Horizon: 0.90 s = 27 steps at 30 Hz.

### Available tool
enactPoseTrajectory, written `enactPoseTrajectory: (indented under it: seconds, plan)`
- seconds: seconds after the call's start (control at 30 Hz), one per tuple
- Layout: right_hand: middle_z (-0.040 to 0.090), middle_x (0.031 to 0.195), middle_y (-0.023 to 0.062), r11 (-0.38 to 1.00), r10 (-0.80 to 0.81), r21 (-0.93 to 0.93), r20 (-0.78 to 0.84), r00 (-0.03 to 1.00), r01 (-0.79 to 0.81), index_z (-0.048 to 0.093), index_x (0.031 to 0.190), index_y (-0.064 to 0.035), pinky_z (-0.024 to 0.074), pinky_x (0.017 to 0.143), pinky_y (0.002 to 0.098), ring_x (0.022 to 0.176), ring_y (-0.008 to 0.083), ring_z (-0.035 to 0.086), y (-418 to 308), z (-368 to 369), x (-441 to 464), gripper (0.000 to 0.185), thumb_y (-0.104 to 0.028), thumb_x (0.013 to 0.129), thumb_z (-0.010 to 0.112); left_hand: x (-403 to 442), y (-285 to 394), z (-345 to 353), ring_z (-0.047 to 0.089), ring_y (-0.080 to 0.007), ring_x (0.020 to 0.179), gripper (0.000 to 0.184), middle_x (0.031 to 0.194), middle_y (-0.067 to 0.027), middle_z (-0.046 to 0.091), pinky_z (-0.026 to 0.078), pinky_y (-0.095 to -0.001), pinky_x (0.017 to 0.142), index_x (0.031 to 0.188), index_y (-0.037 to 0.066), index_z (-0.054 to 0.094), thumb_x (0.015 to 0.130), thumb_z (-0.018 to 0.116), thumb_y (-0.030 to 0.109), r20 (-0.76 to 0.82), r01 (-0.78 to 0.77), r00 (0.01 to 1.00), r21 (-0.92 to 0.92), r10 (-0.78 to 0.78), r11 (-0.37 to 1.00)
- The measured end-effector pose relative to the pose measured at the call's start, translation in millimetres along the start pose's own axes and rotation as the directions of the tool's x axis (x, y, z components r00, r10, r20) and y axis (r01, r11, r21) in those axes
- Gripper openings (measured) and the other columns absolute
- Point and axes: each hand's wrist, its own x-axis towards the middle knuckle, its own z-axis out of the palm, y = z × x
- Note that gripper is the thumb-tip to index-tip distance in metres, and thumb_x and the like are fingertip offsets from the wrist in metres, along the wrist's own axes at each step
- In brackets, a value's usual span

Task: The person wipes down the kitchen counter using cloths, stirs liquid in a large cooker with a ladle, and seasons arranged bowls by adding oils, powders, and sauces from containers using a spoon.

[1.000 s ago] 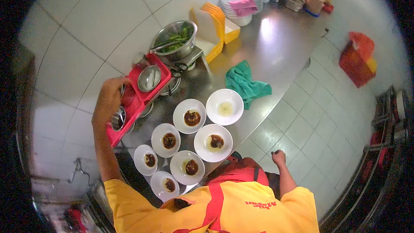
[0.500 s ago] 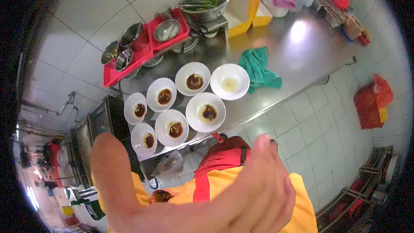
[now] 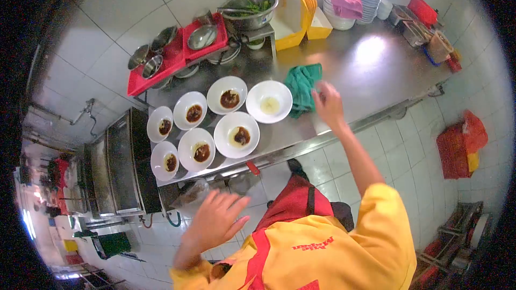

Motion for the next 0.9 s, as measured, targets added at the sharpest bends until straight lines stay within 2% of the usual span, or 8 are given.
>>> enactPoseTrajectory:
  seconds: [0.1, 0.23, 0.33, 0.5, 0.67, 0.73, 0.77, 0.9]
  plan:
    - [0.057, 0.093, 0.0203, 0.990, -0.133, -0.043, -0.051, 0.990, 0.131, 0.052, 0.130, -0.0030, 0.0500, 0.069, 0.0408, 0.075, 0.0316, 0.061, 17, 17, 126, 0.046, -0.016, 0.088, 0.063, -30, -34, 119, 0.061, -0.0353, 0.096, 0.037, 0.100, -0.0177, 0.064, 0.046, -0.0460, 0.085, 0.117, 0.005, 0.057, 0.092, 0.056, 0.032, -0.015, 0.368, 0.922, -0.282, -0.388, 0.886]
    - [0.050, 0.117, 0.0215, 0.936, -0.169, -0.329, -0.108, 0.980, 0.125, 0.039, 0.141, -0.0003, 0.0475, 0.085, 0.0429, 0.101, 0.0339, 0.055, 66, 58, 261, 0.060, -0.018, 0.088, 0.062, -84, -37, 339, 0.061, -0.0402, 0.097, 0.045, 0.100, -0.0197, 0.065, 0.048, -0.0523, 0.079, 0.115, 0.005, 0.057, 0.087, 0.061, 0.040, -0.038, 0.927, 0.365, -0.078, -0.930, 0.367]
    - [0.043, 0.131, 0.0180, 0.865, -0.108, -0.495, -0.024, 0.994, 0.082, 0.034, 0.143, 0.0016, 0.0415, 0.094, 0.0453, 0.117, 0.0344, 0.045, 78, 78, 307, 0.068, -0.021, 0.086, 0.063, -95, 5, 458, 0.062, -0.0377, 0.101, 0.047, 0.107, -0.0199, 0.066, 0.049, -0.0498, 0.085, 0.120, 0.007, 0.057, 0.086, 0.060, 0.039, 0.538, 0.987, -0.026, -0.122, -0.843, -0.108]
    - [0.045, 0.135, 0.0144, 0.566, -0.570, -0.709, 0.031, 0.821, 0.420, 0.051, 0.132, -0.0039, 0.0371, 0.098, 0.0408, 0.121, 0.0306, 0.042, 84, 102, 308, 0.058, -0.023, 0.081, 0.068, 18, 31, 488, 0.063, -0.0372, 0.100, 0.045, 0.106, -0.0201, 0.067, 0.050, -0.0489, 0.085, 0.119, 0.008, 0.058, 0.087, 0.060, 0.039, 0.611, 0.847, 0.030, -0.436, -0.791, -0.304]
    - [0.044, 0.136, 0.0114, 0.685, -0.430, -0.608, 0.107, 0.896, 0.401, 0.061, 0.121, -0.0034, 0.0340, 0.099, 0.0402, 0.121, 0.0295, 0.040, 82, 93, 317, 0.046, -0.023, 0.080, 0.067, 65, 50, 488, 0.064, -0.0367, 0.100, 0.044, 0.105, -0.0203, 0.067, 0.050, -0.0479, 0.085, 0.119, 0.008, 0.059, 0.087, 0.060, 0.038, 0.598, 0.749, 0.052, -0.553, -0.800, -0.365]
    - [0.045, 0.134, 0.0116, 0.829, -0.291, -0.489, 0.041, 0.956, 0.273, 0.066, 0.108, -0.0030, 0.0330, 0.100, 0.0418, 0.121, 0.0301, 0.040, 85, 84, 327, 0.034, -0.020, 0.079, 0.067, 66, 60, 488, 0.064, -0.0365, 0.099, 0.044, 0.105, -0.0204, 0.068, 0.050, -0.0475, 0.085, 0.118, 0.008, 0.060, 0.087, 0.059, 0.038, 0.588, 0.724, 0.051, -0.578, -0.807, -0.376]
    - [0.048, 0.125, 0.0151, 0.860, -0.434, -0.391, -0.227, 0.872, 0.327, 0.067, 0.099, -0.0010, 0.0349, 0.096, 0.0461, 0.117, 0.0348, 0.041, 82, 79, 332, 0.030, -0.022, 0.079, 0.063, 61, 63, 488, 0.064, -0.0364, 0.099, 0.043, 0.105, -0.0205, 0.068, 0.050, -0.0473, 0.085, 0.118, 0.008, 0.060, 0.087, 0.059, 0.038, 0.584, 0.710, 0.057, -0.594, -0.810, -0.378]
    - [0.059, 0.105, 0.0165, 0.899, -0.420, -0.161, -0.061, 0.906, 0.406, 0.063, 0.094, -0.0013, 0.0463, 0.088, 0.0441, 0.104, 0.0328, 0.055, 76, 65, 350, 0.019, -0.016, 0.083, 0.058, 44, 54, 487, 0.064, -0.0359, 0.098, 0.042, 0.104, -0.0206, 0.068, 0.050, -0.0466, 0.085, 0.117, 0.008, 0.061, 0.087, 0.059, 0.038, 0.509, 0.658, 0.083, -0.673, -0.857, -0.337]
